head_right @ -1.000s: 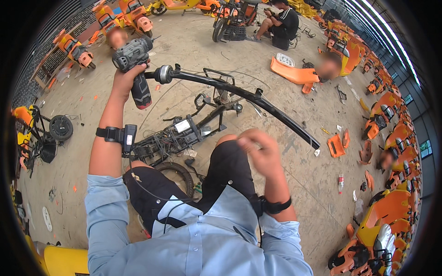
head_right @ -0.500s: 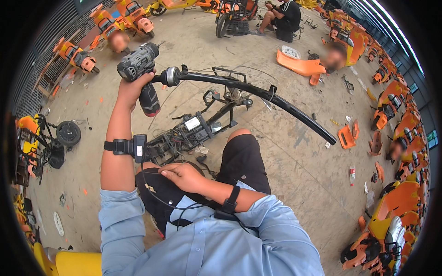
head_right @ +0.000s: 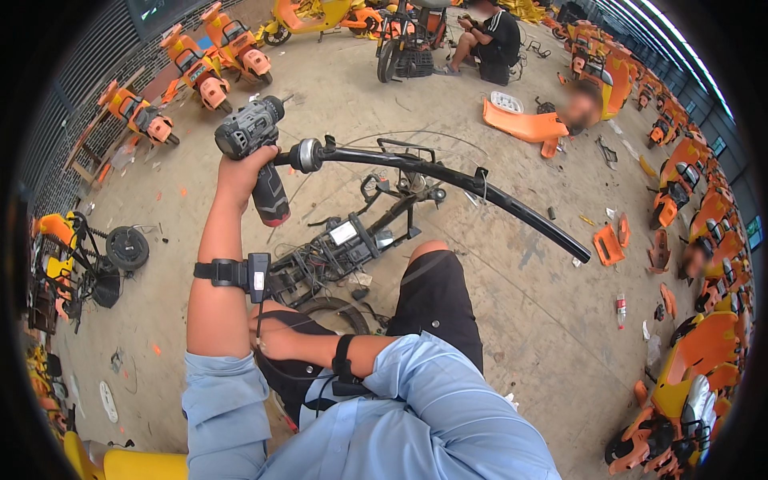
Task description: The person uses a power drill to secure components onto the handlebar and frame of an electric scooter while sitting on the floor in a large assembly area.
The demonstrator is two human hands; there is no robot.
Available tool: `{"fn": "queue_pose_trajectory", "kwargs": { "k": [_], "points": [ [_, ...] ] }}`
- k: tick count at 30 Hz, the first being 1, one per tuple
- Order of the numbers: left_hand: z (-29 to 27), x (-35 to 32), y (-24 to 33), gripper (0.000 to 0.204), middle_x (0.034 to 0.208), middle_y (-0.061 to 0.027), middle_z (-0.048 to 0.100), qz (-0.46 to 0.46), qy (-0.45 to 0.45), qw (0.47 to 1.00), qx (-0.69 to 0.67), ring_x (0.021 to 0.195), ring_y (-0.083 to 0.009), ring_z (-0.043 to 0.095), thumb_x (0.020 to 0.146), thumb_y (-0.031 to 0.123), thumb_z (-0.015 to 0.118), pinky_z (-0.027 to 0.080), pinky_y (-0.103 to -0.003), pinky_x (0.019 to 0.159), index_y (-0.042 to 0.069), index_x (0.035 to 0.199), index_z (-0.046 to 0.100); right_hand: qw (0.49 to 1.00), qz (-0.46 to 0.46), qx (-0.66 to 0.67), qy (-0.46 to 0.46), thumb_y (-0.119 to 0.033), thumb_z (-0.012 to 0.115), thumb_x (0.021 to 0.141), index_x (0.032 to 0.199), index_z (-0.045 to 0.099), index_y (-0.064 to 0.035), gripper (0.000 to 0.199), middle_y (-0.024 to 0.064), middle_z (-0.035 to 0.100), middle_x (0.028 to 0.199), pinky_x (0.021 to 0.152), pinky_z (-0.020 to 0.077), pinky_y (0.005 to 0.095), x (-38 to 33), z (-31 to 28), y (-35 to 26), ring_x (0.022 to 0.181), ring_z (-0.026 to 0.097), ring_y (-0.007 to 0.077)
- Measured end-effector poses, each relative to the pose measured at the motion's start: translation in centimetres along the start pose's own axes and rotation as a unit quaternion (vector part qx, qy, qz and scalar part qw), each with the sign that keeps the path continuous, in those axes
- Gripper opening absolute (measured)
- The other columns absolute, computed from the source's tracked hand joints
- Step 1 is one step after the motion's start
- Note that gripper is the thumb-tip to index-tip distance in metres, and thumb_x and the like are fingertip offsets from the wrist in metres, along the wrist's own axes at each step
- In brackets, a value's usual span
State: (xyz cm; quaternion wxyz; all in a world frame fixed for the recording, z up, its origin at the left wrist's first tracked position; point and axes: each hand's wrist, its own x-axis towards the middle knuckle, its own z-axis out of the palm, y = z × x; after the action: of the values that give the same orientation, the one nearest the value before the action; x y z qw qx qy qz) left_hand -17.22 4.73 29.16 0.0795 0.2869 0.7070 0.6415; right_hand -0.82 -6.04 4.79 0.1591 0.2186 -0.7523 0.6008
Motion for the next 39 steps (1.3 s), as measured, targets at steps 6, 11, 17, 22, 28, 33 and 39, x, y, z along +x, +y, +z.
{"fn": "queue_pose_trajectory", "kwargs": {
  "k": [6,11,17,22,28,33,39],
  "points": [
    [0.0,-0.4,-0.7,0.033,0.097,-0.0068,0.073,-0.005,0.009,1.0,0.006,0.086,-0.0165,0.068,0.076,0.017,0.078,0.053,-0.033,0.08,0.001,0.105,0.072,0.933,0.226,-0.103,0.26,-0.022,0.052,0.104,0.115,0.064,-0.0029,0.025,0.0183,0.069,0.092,0.076,0.0526,0.0415,-0.3,-17.0,0.0,0.083,0.066,0.031],
    [-0.1,-0.2,-0.4,0.032,0.097,-0.0064,0.073,0.012,0.008,1.0,0.003,0.086,-0.0164,0.068,0.076,0.018,0.077,0.053,-0.033,0.08,0.001,0.104,0.073,0.879,0.172,-0.168,0.412,-0.022,0.056,0.103,0.113,0.066,-0.0085,0.019,0.0099,0.067,0.088,0.076,0.0506,0.0331,-7.3,-30.6,2.3,0.082,0.065,0.0208],
    [-0.5,-0.2,-1.0,0.035,0.098,-0.0061,0.073,0.018,0.013,1.0,0.018,0.088,-0.0156,0.067,0.075,0.022,0.079,0.052,-0.033,0.081,0.002,0.104,0.073,0.793,0.023,-0.521,0.314,0.0,0.067,0.088,0.114,0.063,-0.0056,0.027,0.0148,0.067,0.114,0.088,0.0523,0.0425,-11.2,-36.3,-5.2,0.106,0.062,0.0376],
    [0.0,0.3,-0.8,0.036,0.097,-0.0064,0.073,0.009,-0.002,1.0,0.001,0.086,-0.0159,0.066,0.075,0.023,0.079,0.052,-0.033,0.08,0.002,0.104,0.074,0.699,0.214,-0.402,0.552,-0.014,0.057,0.102,0.117,0.068,-0.004,0.021,0.0084,0.065,0.126,0.09,0.051,0.031,-27.5,-46.3,-4.1,0.111,0.064,0.0204],
    [-0.7,0.1,-1.6,0.035,0.098,-0.0062,0.074,0.032,0.008,0.999,0.015,0.088,-0.0157,0.067,0.076,0.022,0.08,0.052,-0.033,0.081,0.002,0.105,0.074,0.434,0.251,-0.64,0.582,-0.026,0.053,0.102,0.123,0.066,-0.001,0.035,0.0211,0.07,0.114,0.088,0.0511,0.0461,-38.1,-50.4,-14.1,0.104,0.066,0.0384],
    [-1.7,0.8,-3.1,0.037,0.098,-0.0056,0.074,0.074,0.01,0.997,-0.004,0.089,-0.0143,0.068,0.075,0.023,0.083,0.052,-0.032,0.081,0.003,0.105,0.075,0.296,0.442,-0.595,0.603,-0.032,0.051,0.1,0.117,0.07,-0.0036,0.038,0.0266,0.066,0.119,0.089,0.0505,0.0484,-48.1,-50.3,-20.1,0.108,0.063,0.0433],
    [-2.4,0.9,-4.1,0.037,0.107,-0.0047,0.075,0.064,-0.057,0.996,-0.01,0.099,-0.014,0.068,0.083,0.021,0.079,0.051,-0.03,0.09,0.006,0.115,0.074,0.62,0.611,-0.245,0.427,-0.015,0.067,0.088,0.153,0.033,-0.0056,0.074,0.0219,0.066,0.129,0.094,0.052,0.0406,-48.9,-45.9,-16.2,0.11,0.067,0.0342]
  ]
}}
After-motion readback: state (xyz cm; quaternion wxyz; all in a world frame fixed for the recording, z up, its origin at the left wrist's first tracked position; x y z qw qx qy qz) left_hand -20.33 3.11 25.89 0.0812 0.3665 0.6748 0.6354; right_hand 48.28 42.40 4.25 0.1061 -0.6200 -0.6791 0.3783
